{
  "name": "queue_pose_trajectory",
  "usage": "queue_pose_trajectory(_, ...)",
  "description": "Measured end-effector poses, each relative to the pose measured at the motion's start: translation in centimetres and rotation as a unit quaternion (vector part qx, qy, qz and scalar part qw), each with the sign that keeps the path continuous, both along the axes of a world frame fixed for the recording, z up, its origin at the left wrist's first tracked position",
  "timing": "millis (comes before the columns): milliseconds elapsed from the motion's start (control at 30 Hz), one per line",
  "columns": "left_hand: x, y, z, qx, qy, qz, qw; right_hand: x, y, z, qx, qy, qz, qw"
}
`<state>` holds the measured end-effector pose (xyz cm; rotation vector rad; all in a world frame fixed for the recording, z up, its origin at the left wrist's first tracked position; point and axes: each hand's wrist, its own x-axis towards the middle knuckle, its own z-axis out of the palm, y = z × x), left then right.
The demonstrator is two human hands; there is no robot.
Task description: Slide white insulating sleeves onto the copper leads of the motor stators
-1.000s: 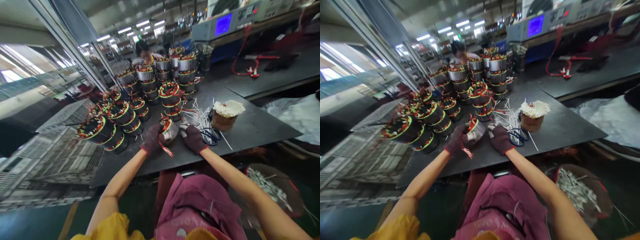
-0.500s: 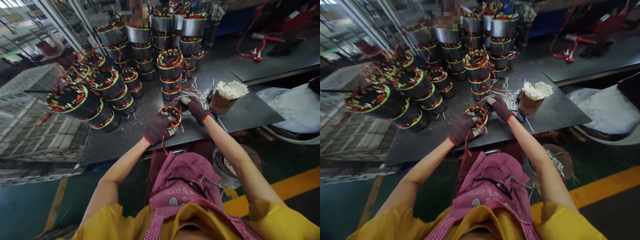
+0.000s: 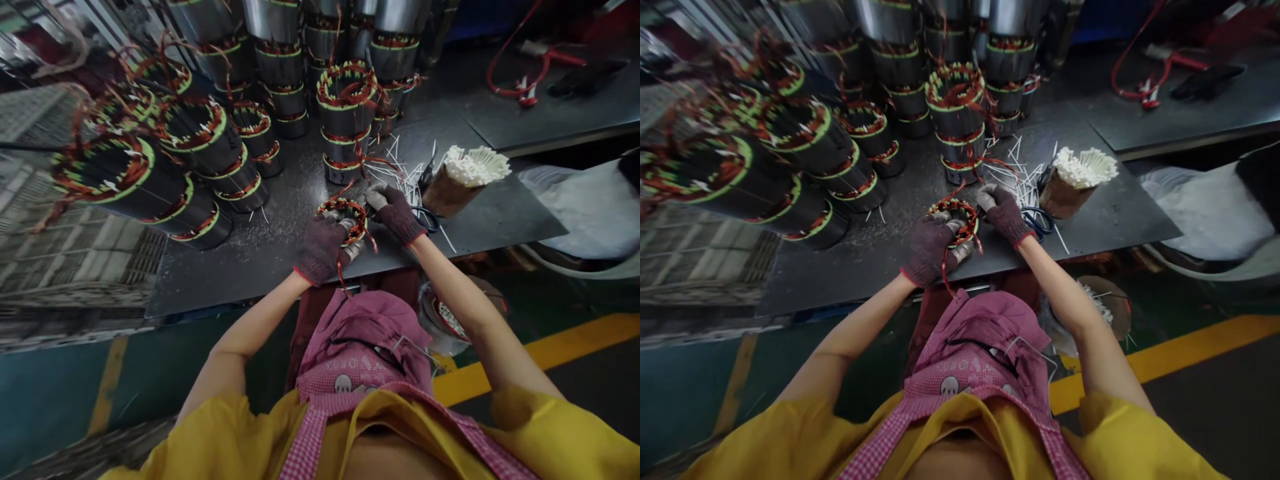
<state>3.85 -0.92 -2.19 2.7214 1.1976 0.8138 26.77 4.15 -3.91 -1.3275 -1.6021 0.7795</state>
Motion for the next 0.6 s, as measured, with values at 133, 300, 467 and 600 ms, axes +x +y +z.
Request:
queue_pose_trajectory(133,-2.0,-0.7,-0.8,0.052,-0.096,-0.015,0.994,1.1,-1.0,2.3,0.053,-0.091,-0.024,0.994)
queue_pose_trajectory(300,-4.8,-1.4,-1.5,0.077,-0.076,0.015,0.994,0.3,-1.6,6.3,0.183,-0.365,0.057,0.911)
queue_pose_trajectory(467,-4.5,-1.3,-1.4,0.009,-0.050,-0.018,0.999,-4.0,0.6,7.3,0.173,-0.488,0.156,0.841)
queue_pose_trajectory(600,-4.4,-0.9,-1.3,-0.021,-0.076,-0.030,0.996,-5.4,1.9,6.6,0.156,-0.488,0.185,0.839)
